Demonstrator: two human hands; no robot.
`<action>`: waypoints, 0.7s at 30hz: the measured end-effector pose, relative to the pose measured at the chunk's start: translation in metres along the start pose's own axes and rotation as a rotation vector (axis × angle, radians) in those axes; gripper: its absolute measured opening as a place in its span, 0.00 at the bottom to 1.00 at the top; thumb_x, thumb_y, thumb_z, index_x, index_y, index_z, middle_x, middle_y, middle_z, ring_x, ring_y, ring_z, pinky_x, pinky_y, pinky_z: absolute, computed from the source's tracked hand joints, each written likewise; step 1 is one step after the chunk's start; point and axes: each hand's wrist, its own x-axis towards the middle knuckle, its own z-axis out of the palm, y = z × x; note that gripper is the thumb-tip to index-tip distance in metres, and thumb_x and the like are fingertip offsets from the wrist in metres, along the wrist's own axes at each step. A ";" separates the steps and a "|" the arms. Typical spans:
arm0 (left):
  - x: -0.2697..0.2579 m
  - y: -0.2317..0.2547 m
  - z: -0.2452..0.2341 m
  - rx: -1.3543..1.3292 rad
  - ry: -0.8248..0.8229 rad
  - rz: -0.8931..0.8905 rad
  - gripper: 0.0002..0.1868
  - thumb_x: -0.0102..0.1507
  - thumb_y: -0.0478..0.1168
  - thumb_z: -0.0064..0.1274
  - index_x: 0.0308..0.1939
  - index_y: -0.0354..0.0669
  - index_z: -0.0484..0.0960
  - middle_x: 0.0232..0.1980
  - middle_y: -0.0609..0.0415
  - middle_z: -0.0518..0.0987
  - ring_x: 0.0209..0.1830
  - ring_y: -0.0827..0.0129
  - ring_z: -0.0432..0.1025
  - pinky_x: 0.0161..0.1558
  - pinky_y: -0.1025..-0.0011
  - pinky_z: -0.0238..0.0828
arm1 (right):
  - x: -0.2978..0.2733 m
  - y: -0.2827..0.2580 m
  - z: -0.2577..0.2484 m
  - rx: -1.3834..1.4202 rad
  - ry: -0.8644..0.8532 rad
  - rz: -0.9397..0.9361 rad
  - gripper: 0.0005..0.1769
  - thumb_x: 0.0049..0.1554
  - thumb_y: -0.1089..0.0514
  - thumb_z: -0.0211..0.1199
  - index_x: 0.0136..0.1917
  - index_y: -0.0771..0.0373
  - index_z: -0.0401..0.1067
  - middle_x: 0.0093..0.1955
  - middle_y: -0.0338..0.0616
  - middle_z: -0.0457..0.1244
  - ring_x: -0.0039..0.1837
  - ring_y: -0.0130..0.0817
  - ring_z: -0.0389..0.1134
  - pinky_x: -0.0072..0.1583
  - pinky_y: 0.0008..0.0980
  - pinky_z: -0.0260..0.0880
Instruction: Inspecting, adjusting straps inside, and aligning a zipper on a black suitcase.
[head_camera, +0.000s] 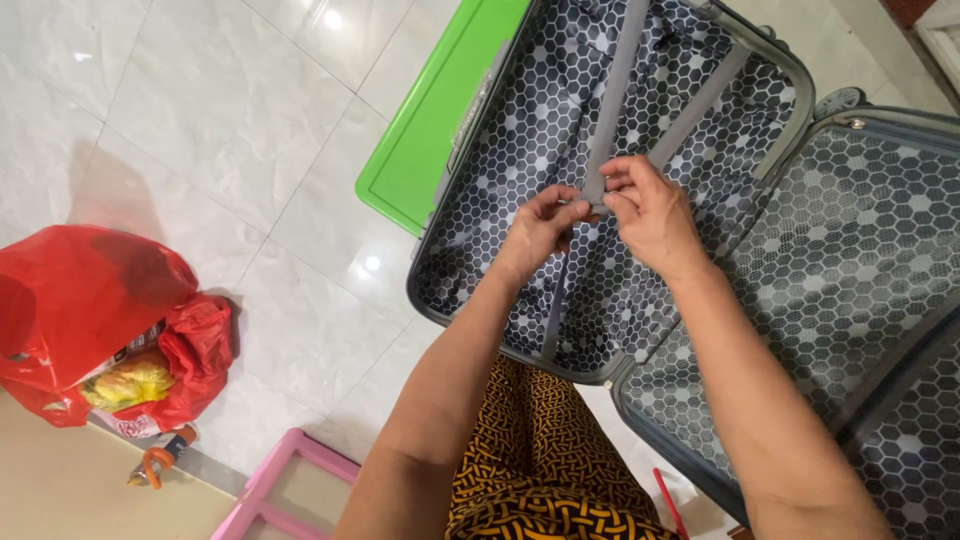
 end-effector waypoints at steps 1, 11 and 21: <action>0.000 -0.001 0.000 0.000 -0.001 -0.001 0.10 0.66 0.44 0.57 0.48 0.46 0.79 0.37 0.59 0.84 0.23 0.81 0.65 0.26 0.79 0.62 | 0.000 0.005 0.001 0.000 0.000 0.001 0.16 0.61 0.67 0.59 0.62 0.62 0.68 0.55 0.47 0.70 0.57 0.38 0.75 0.58 0.35 0.76; 0.009 -0.011 -0.015 -0.211 -0.019 -0.188 0.10 0.69 0.43 0.49 0.38 0.43 0.81 0.34 0.56 0.84 0.22 0.77 0.66 0.24 0.78 0.62 | -0.022 0.007 0.007 0.571 0.215 0.463 0.15 0.60 0.67 0.57 0.60 0.59 0.71 0.56 0.45 0.69 0.56 0.34 0.73 0.61 0.40 0.76; 0.003 -0.008 -0.014 -0.184 -0.124 -0.314 0.14 0.70 0.46 0.45 0.37 0.41 0.80 0.30 0.57 0.79 0.24 0.77 0.69 0.24 0.78 0.64 | -0.020 0.051 0.038 0.720 0.118 0.347 0.08 0.61 0.65 0.64 0.55 0.64 0.74 0.50 0.46 0.70 0.50 0.34 0.74 0.55 0.34 0.79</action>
